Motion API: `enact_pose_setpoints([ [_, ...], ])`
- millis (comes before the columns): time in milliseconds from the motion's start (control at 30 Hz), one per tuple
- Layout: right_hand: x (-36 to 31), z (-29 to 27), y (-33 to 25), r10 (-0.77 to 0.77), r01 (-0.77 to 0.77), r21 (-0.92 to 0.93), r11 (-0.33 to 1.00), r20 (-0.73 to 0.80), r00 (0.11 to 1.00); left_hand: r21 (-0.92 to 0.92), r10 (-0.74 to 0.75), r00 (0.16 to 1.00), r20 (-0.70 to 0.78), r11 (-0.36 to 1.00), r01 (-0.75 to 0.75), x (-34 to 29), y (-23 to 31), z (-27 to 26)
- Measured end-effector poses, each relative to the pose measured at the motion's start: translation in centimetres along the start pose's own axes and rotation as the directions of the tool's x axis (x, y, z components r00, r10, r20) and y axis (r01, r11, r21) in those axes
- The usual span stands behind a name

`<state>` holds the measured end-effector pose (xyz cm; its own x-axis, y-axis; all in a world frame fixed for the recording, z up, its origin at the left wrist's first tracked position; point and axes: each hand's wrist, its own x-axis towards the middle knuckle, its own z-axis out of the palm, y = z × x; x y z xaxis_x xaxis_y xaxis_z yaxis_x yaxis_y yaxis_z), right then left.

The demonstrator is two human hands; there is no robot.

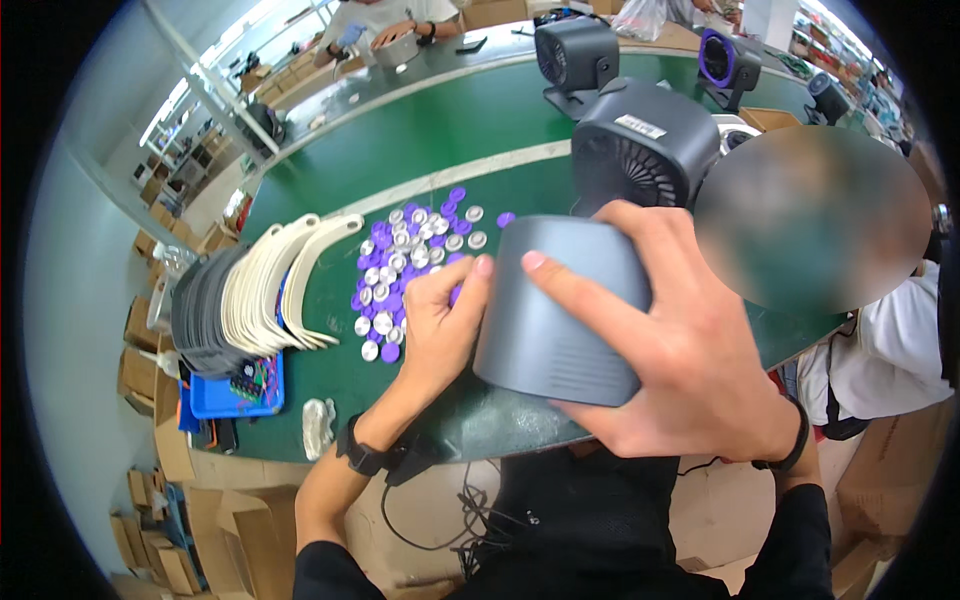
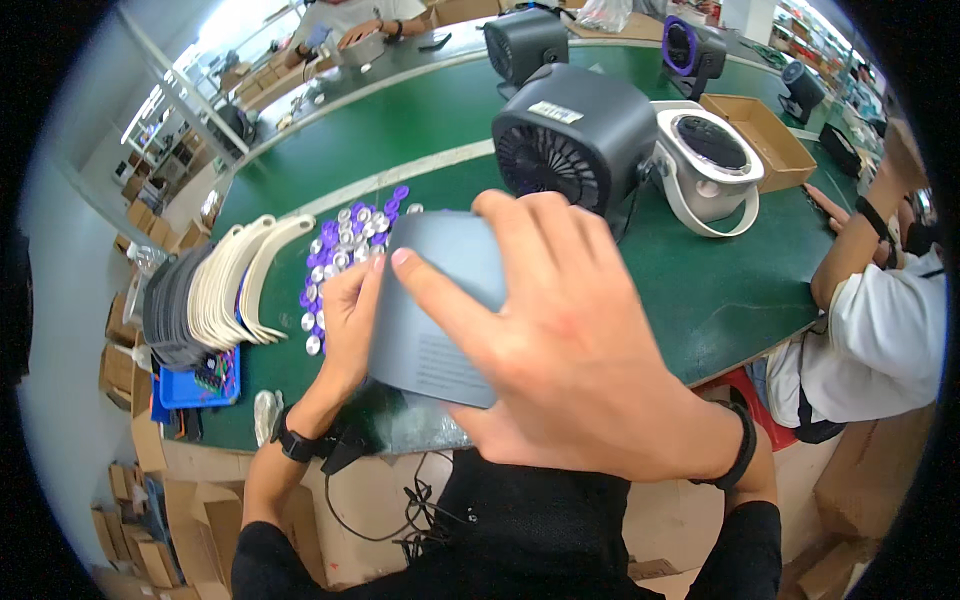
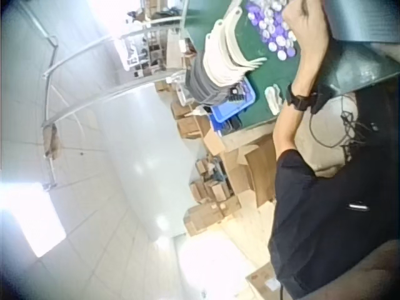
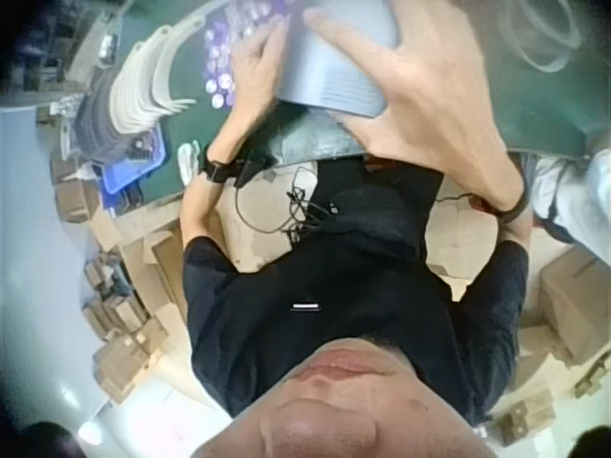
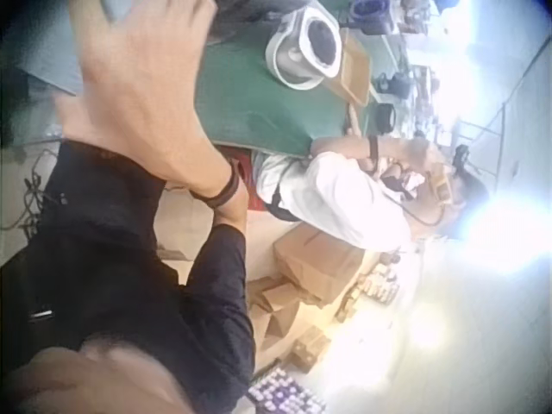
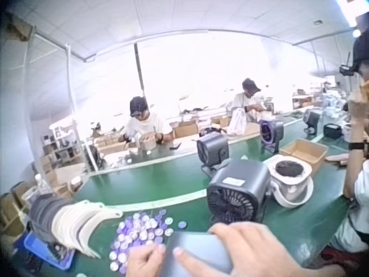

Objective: Assembling and testing portable mini fans on a factory production line.

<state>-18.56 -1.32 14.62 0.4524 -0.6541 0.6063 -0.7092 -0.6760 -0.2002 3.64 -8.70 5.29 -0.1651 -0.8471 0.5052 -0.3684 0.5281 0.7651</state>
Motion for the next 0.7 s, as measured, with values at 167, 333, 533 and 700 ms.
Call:
enact_pose_setpoints([
  [167, 0.0, 1.0, 0.3, -0.02, 0.022, 0.084, 0.996, -0.02, 1.0, -0.396, -0.38, 0.914, 0.143, 0.824, 0.405, 1.3, -2.5, -1.2],
  [333, -1.3, 1.3, 0.5, -0.005, 0.009, 0.124, 0.992, -0.032, 0.999, -0.249, -0.424, 0.86, 0.284, 0.834, 0.493, 1.6, -5.2, -1.9],
  [533, -3.2, 1.4, 4.4, 0.006, 0.134, 0.429, 0.893, -0.309, 0.951, 0.208, 0.022, 0.997, 0.068, 0.978, -0.036, 3.2, -2.6, -2.2],
  [700, -8.1, 2.5, 9.2, 0.327, -0.234, 0.709, 0.666, 0.005, 0.945, -0.164, 0.308, 0.933, 0.188, 0.946, -0.279, 2.9, 6.6, -2.9],
])
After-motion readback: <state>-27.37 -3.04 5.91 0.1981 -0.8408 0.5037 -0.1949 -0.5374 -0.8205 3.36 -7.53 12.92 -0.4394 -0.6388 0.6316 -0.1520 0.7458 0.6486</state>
